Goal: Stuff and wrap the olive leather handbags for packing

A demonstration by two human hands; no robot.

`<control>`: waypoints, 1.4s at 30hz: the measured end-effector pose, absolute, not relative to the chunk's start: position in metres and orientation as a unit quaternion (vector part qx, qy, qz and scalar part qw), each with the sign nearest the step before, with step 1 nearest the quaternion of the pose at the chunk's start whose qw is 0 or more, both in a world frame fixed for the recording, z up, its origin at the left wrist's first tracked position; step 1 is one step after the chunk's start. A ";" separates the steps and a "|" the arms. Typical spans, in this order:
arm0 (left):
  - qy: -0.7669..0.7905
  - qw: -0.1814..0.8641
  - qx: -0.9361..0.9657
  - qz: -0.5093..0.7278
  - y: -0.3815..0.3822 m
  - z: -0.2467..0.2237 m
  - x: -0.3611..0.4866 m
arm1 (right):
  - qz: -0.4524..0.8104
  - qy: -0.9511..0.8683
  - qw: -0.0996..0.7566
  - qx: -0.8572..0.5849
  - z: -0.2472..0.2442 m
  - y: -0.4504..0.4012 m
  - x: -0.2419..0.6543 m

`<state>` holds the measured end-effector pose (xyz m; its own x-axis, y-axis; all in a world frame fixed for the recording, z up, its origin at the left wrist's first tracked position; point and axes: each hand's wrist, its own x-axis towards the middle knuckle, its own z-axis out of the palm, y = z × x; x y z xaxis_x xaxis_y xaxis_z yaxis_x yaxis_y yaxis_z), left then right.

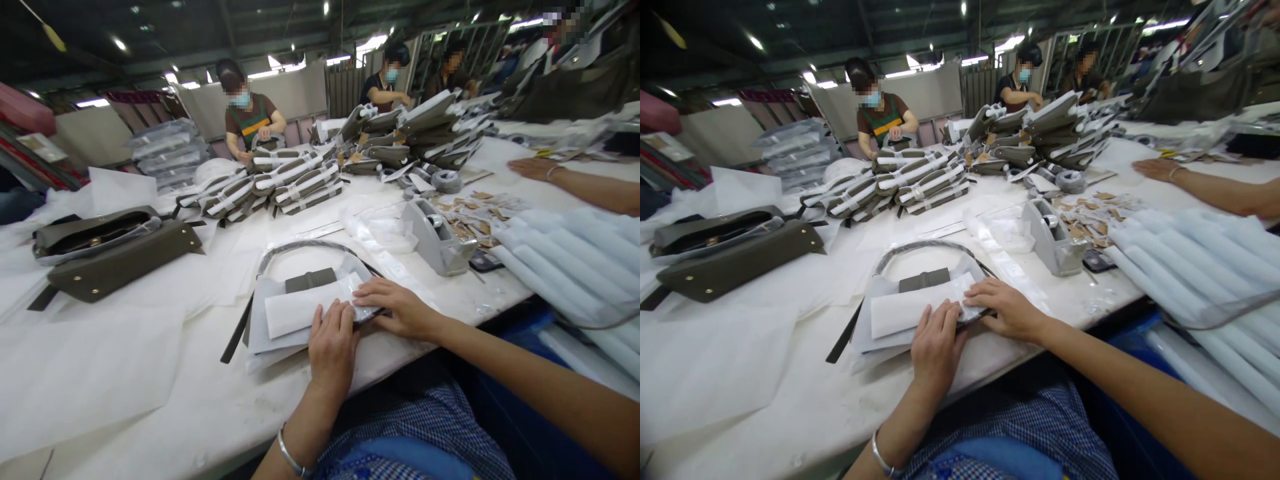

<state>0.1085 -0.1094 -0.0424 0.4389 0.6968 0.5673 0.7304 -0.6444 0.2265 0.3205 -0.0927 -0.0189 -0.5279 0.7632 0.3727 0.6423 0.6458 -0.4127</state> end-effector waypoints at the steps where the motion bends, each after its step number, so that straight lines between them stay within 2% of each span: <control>1: -0.421 0.034 -0.848 -0.321 -0.110 -0.042 0.109 | 0.102 -0.871 0.265 -0.401 -0.022 -0.093 0.323; 6: -0.413 0.070 -0.850 -0.319 -0.109 -0.047 0.108 | -0.030 -0.897 0.201 -0.394 -0.028 -0.104 0.324; 11: -0.366 0.120 -0.877 -0.288 -0.107 -0.041 0.092 | -0.188 -0.872 0.228 -0.390 -0.044 -0.118 0.311; 16: -0.343 0.202 -0.898 -0.187 -0.100 -0.014 0.042 | -0.219 -0.851 0.258 -0.401 -0.044 -0.105 0.322; 20: -0.371 0.221 -0.892 -0.135 -0.092 -0.011 0.002 | -0.215 -0.824 0.282 -0.443 -0.034 -0.101 0.335; 23: -0.372 0.235 -0.883 -0.163 -0.087 -0.030 -0.011 | -0.112 -0.796 0.335 -0.492 -0.036 -0.117 0.326; 25: -0.370 0.242 -0.873 -0.205 -0.086 -0.045 -0.013 | 0.049 -0.758 0.344 -0.552 -0.039 -0.129 0.313; 28: -0.373 0.229 -0.864 -0.248 -0.086 -0.056 -0.010 | 0.341 -0.638 0.311 -0.617 -0.041 -0.137 0.290; 30: -0.377 0.204 -0.868 -0.251 -0.088 -0.055 -0.009 | 0.454 -0.557 0.348 -0.602 -0.040 -0.135 0.277; 33: -0.391 0.156 -0.874 -0.242 -0.091 -0.050 -0.010 | 0.493 -0.482 0.468 -0.553 -0.034 -0.130 0.258; 36: -0.420 0.136 -0.861 -0.253 -0.093 -0.051 -0.013 | 0.495 -0.422 0.548 -0.526 -0.027 -0.127 0.237; 39: -0.466 0.129 -0.829 -0.280 -0.092 -0.056 -0.018 | 0.500 -0.415 0.592 -0.476 -0.015 -0.125 0.220; 42: -0.506 0.113 -0.801 -0.300 -0.091 -0.060 -0.022 | 0.499 -0.478 0.582 -0.429 -0.006 -0.119 0.222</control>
<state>-0.0217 -0.0913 -0.0598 0.3073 0.7429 0.5947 0.8785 -0.4617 0.1228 0.2222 -0.1195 -0.0057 0.0457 0.9906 0.1291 -0.1703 0.1351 -0.9761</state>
